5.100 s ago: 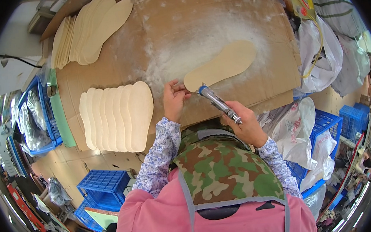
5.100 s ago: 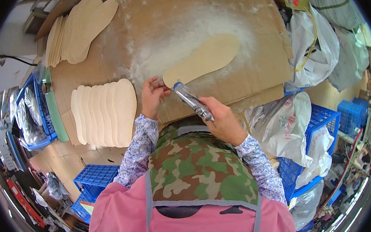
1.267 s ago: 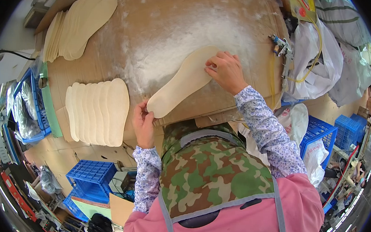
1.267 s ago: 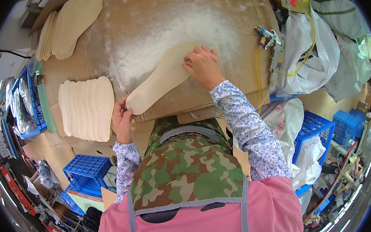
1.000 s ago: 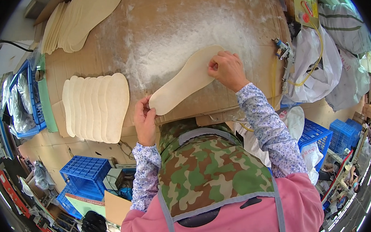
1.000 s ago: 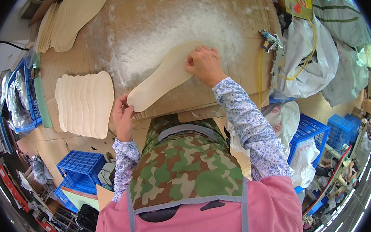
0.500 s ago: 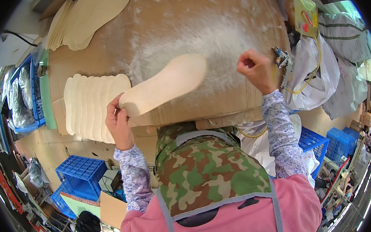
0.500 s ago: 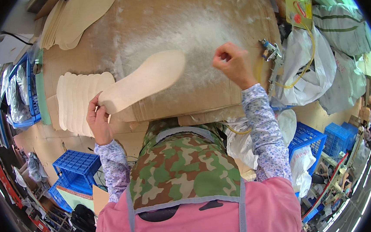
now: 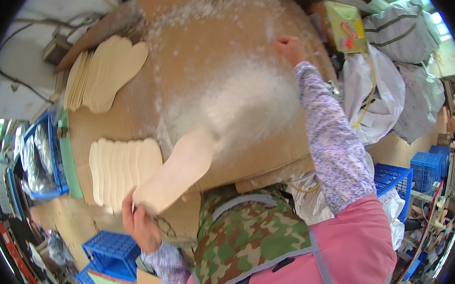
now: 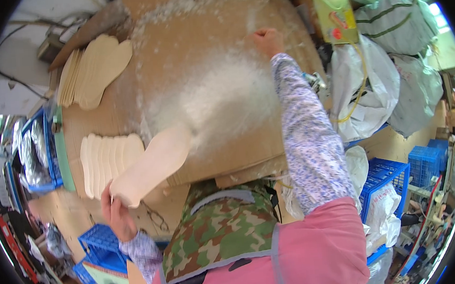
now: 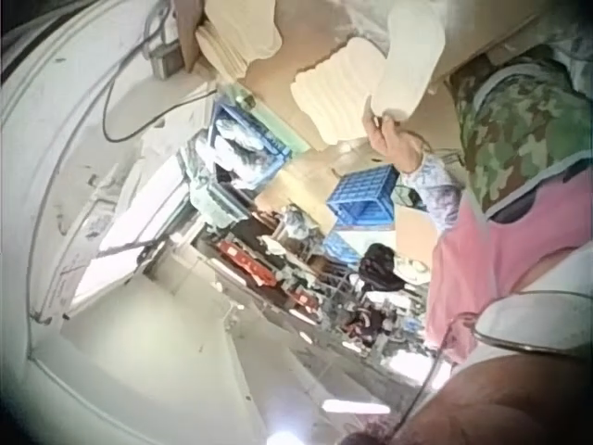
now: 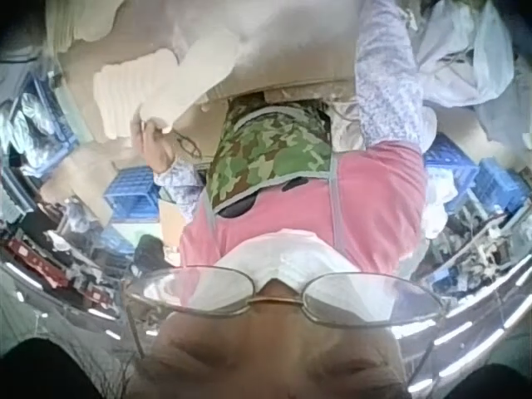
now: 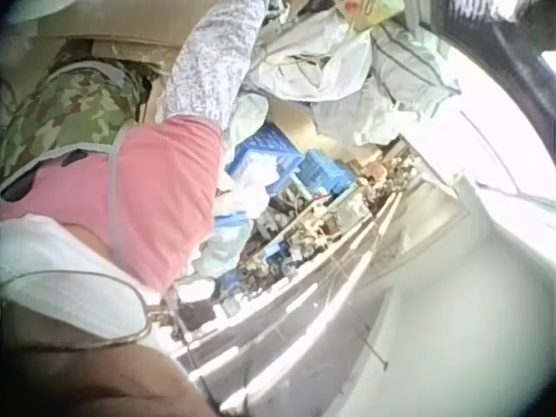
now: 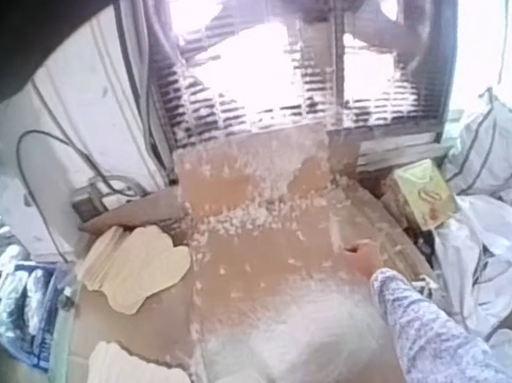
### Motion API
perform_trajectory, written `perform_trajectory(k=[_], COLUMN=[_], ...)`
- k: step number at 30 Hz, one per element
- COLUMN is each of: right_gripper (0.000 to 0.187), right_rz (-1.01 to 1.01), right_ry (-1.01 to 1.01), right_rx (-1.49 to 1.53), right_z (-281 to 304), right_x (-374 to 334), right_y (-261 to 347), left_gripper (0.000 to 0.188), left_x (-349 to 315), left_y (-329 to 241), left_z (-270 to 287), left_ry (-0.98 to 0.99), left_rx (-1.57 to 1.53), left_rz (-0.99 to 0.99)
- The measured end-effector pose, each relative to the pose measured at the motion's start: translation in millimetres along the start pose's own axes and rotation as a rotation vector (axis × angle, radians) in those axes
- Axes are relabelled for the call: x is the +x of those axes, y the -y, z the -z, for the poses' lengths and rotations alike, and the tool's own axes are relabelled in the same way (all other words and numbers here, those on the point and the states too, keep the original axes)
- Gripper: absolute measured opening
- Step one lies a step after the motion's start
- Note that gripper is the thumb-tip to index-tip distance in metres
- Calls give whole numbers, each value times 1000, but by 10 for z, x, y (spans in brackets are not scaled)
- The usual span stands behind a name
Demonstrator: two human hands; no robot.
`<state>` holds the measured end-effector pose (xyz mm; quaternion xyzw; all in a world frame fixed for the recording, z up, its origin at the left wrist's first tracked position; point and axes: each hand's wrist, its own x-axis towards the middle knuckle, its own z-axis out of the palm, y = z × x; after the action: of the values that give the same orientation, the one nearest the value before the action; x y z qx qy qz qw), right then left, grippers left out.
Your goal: The recorder uses a spray gun to apply glue to a series of shoe insoles in a manufacturing setting.
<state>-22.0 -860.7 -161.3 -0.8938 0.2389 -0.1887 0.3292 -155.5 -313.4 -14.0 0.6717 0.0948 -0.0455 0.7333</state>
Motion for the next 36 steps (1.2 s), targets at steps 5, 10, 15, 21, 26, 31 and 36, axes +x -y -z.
perform_trajectory(k=[5,10,15,21,26,31,36], right_gripper=[21,35,32,14,16,23,21], right_rz=[66,378,452,-126,-239,-164,-157], right_ry=[-103,30,63,171,360,579,769], right_rx=[-457,-676,-832,177,760,679,665], right_z=[-122,142,424,650,436,202,-119], right_x=[-158,-479,-638,-486,-475,-532,-731], right_y=[-192,-367,-489,-348,127,561,1090], left_gripper=[43,44,44,47,49,50,50], left_x=[-347,-490,-516,-583,-774,-903,-1038], left_y=[-242,-329,-342,-422,-477,-512,-423], left_z=[312,532,660,823,1067,1137,1275], left_ry=[-55,-169,-248,-237,-295,-266,-384], left_rx=[22,-7,-29,-14,-92,-140,-129], left_rz=[-149,-209,-223,-235,-254,-282,-273])
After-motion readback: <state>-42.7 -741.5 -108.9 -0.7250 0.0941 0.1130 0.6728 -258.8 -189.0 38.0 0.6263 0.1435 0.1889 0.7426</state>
